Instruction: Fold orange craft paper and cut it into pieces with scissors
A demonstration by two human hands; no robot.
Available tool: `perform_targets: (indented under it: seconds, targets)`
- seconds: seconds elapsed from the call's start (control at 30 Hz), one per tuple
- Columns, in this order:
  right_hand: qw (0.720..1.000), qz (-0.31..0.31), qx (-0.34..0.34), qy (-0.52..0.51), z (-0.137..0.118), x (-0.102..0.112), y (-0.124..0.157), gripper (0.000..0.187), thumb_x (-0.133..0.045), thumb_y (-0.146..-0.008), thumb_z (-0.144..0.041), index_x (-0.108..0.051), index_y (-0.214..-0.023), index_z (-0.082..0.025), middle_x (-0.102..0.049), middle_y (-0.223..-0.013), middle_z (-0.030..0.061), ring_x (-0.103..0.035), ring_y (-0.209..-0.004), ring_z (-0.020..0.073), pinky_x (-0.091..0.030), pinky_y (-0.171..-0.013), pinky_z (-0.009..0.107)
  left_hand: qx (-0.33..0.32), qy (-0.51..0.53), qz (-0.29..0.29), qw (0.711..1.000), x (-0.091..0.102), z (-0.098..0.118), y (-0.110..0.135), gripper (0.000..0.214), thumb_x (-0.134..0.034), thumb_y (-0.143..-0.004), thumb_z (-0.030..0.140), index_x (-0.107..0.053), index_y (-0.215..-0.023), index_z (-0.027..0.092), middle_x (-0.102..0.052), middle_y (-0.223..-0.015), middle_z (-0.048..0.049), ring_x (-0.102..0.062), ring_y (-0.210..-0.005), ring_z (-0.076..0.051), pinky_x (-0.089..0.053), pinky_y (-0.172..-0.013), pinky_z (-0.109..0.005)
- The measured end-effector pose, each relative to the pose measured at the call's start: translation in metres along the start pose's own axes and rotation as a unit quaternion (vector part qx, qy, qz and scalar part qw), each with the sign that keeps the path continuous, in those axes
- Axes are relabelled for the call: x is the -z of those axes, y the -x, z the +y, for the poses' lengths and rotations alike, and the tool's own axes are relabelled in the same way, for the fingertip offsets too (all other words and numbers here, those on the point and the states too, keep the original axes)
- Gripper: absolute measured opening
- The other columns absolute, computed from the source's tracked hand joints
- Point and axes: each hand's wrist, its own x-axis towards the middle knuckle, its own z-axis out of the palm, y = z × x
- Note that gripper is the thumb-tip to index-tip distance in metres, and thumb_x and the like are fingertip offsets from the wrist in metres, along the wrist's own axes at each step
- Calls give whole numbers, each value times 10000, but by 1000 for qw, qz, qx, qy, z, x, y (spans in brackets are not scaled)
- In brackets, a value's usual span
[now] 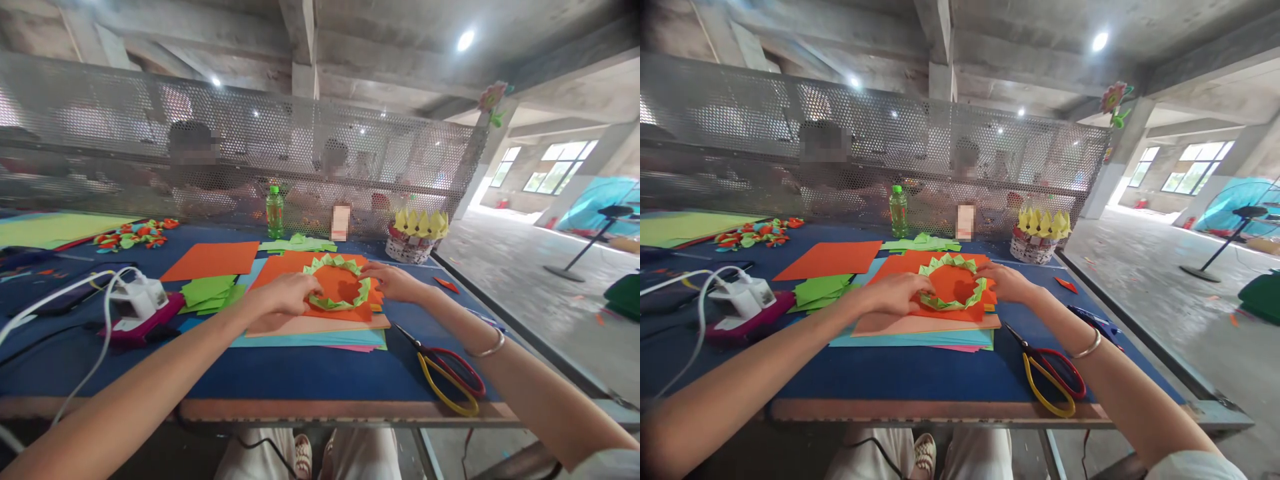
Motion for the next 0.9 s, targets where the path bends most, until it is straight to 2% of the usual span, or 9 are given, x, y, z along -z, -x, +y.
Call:
perform_targets:
  seconds: [0.13, 0.27, 0.4, 0.67, 0.9]
  targets:
    - [999, -30, 24, 5, 1, -6, -7, 258, -643, -968, -300, -650, -1197, -181, -614, -1342, 90, -605, -1197, 262, -496, -1015, 513, -27, -13, -21, 999, 1, 10, -4, 252, -658, -944, 355, -663, -1111, 167, -681, -1144, -73, -665, -1014, -225, -556, -893, -445]
    - [997, -59, 36, 14, 0, -12, -14, 229, -633, -975, -316, -661, -1156, -178, -661, -1245, 79, -648, -1106, 233, -535, -960, 471, -13, -17, -13, 1000, -2, 13, -8, 230, -638, -958, 348, -666, -1084, 158, -690, -1092, -65, -676, -956, -207, -569, -852, -419]
    - [997, -67, 23, 32, 5, -15, -16, 225, -628, -979, -326, -661, -1143, -175, -676, -1196, 73, -666, -1045, 218, -556, -916, 444, 6, -6, 8, 1000, -6, 8, -9, 227, -623, -970, 344, -661, -1098, 162, -691, -1081, -62, -680, -911, -191, -578, -817, -394]
    - [997, -27, -14, 75, 5, -19, -15, 230, -620, -983, -325, -655, -1162, -185, -661, -1228, 78, -656, -1070, 222, -551, -928, 448, 33, -8, 57, 998, -9, -2, -11, 280, -617, -972, 350, -633, -1195, 182, -656, -1207, -87, -667, -995, -215, -575, -856, -419]
    - [994, 9, -42, 105, 4, -14, -29, 236, -612, -987, -329, -649, -1179, -195, -652, -1245, 81, -653, -1067, 220, -556, -920, 440, 85, -46, 72, 993, -4, -7, -35, 275, -624, -968, 342, -636, -1184, 173, -661, -1195, -85, -667, -1004, -220, -571, -865, -429]
